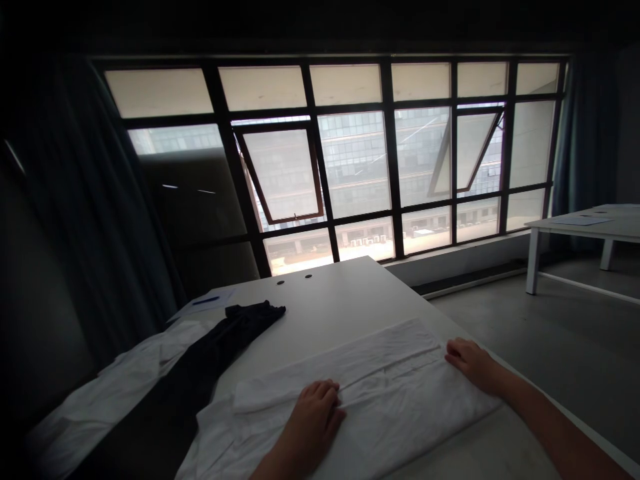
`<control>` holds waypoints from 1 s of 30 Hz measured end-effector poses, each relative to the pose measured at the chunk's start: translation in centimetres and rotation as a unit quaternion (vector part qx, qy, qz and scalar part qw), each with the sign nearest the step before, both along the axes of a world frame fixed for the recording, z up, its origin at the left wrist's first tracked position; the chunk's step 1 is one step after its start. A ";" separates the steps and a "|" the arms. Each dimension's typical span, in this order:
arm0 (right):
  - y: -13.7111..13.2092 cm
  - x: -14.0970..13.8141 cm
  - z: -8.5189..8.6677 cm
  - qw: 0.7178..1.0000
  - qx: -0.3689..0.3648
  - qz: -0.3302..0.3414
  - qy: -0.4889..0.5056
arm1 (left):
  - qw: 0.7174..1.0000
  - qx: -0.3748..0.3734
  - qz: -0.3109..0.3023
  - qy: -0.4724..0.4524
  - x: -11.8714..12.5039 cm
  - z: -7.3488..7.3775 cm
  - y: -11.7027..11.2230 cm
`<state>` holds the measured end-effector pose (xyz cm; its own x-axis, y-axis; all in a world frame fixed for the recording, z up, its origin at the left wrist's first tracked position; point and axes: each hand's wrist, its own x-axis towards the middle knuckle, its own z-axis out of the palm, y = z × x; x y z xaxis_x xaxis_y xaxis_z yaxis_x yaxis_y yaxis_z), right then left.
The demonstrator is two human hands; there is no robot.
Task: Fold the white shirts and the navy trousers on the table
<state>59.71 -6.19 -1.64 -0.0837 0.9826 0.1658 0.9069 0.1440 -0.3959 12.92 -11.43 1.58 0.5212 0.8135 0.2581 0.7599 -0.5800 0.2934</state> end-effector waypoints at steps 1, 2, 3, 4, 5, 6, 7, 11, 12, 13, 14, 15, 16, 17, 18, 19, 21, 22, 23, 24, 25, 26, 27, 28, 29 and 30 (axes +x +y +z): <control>0.1 -0.3 0.0 1.000 0.007 0.001 0.010 | 1.000 0.000 0.001 0.000 0.0 0.0 0.0; 0.2 -0.5 0.0 1.000 0.010 -0.002 0.020 | 1.000 0.000 0.001 0.001 0.0 0.0 0.0; 0.3 -0.7 0.0 0.999 0.009 -0.008 0.031 | 1.000 0.000 0.000 0.001 0.0 0.0 0.0; 0.4 -0.7 -0.1 0.999 0.006 -0.016 0.042 | 1.000 0.001 0.000 0.002 0.0 0.0 0.0; 0.4 -0.7 -0.2 0.998 0.002 -0.022 0.051 | 1.000 0.001 -0.001 0.002 0.0 0.0 0.0; 0.4 -0.6 -0.3 0.998 0.001 -0.027 0.057 | 1.000 0.001 -0.001 0.002 0.0 0.1 0.0; 0.4 -0.5 -0.4 0.998 0.004 -0.030 0.060 | 1.000 0.000 -0.001 0.002 0.0 0.1 0.0; 0.3 -0.1 -0.8 0.998 0.017 -0.023 0.048 | 1.000 -0.003 0.007 0.006 0.0 0.0 0.1; 0.3 -0.1 -0.9 0.999 0.016 -0.020 0.040 | 1.000 -0.003 0.009 0.010 0.0 -0.1 0.1; 0.4 -0.2 -1.1 0.999 0.014 -0.017 0.030 | 1.000 -0.003 0.012 0.015 0.1 -0.2 0.2; 0.4 -0.3 -1.2 1.000 0.014 -0.017 0.017 | 1.000 -0.003 0.016 0.021 0.2 -0.3 0.2; 0.5 -0.4 -1.3 1.000 0.018 -0.021 -0.002 | 0.999 -0.002 0.019 0.026 0.3 -0.3 0.3; 0.5 -0.6 -1.5 0.999 0.025 -0.029 -0.024 | 0.999 0.000 0.021 0.029 0.4 -0.4 0.3; 0.5 -0.8 -1.6 0.998 0.033 -0.040 -0.046 | 0.999 0.003 0.021 0.028 0.5 -0.4 0.2; 0.5 -1.1 -1.6 0.995 0.044 -0.057 -0.069 | 0.999 0.008 0.020 0.024 0.6 -0.3 0.2; 0.4 -1.4 -1.5 0.991 0.060 -0.076 -0.094 | 1.000 0.012 0.017 0.018 0.7 -0.2 0.1; 0.3 -2.4 -1.2 0.980 0.099 -0.106 -0.137 | 1.000 0.018 0.009 0.006 0.8 -0.1 -0.2; 0.2 -3.0 -1.0 0.976 0.118 -0.109 -0.149 | 1.000 0.021 0.006 -0.001 0.7 0.0 -0.3; 0.2 -3.6 -0.8 0.973 0.136 -0.102 -0.154 | 1.000 0.023 0.004 -0.007 0.7 0.1 -0.3; 0.2 -4.2 -0.7 0.974 0.149 -0.089 -0.149 | 1.000 0.024 0.004 -0.012 0.6 0.1 -0.4; 0.2 -4.8 -0.6 0.976 0.153 -0.071 -0.135 | 1.000 0.024 0.006 -0.016 0.5 0.2 -0.4; 0.3 -5.2 -0.6 0.980 0.150 -0.056 -0.119 | 1.000 0.021 0.010 -0.019 0.4 0.2 -0.4; 0.4 -5.6 -0.7 0.983 0.142 -0.049 -0.105 | 1.000 0.017 0.016 -0.021 0.3 0.2 -0.3; 0.6 -5.7 -0.8 0.986 0.130 -0.051 -0.094 | 0.999 0.011 0.022 -0.021 0.3 0.3 -0.3; 0.9 -5.7 -1.0 0.988 0.118 -0.057 -0.087 | 0.999 0.007 0.027 -0.020 0.3 0.4 -0.3; 1.1 -5.6 -1.3 0.989 0.107 -0.067 -0.082 | 0.999 0.004 0.030 -0.020 0.3 0.4 -0.3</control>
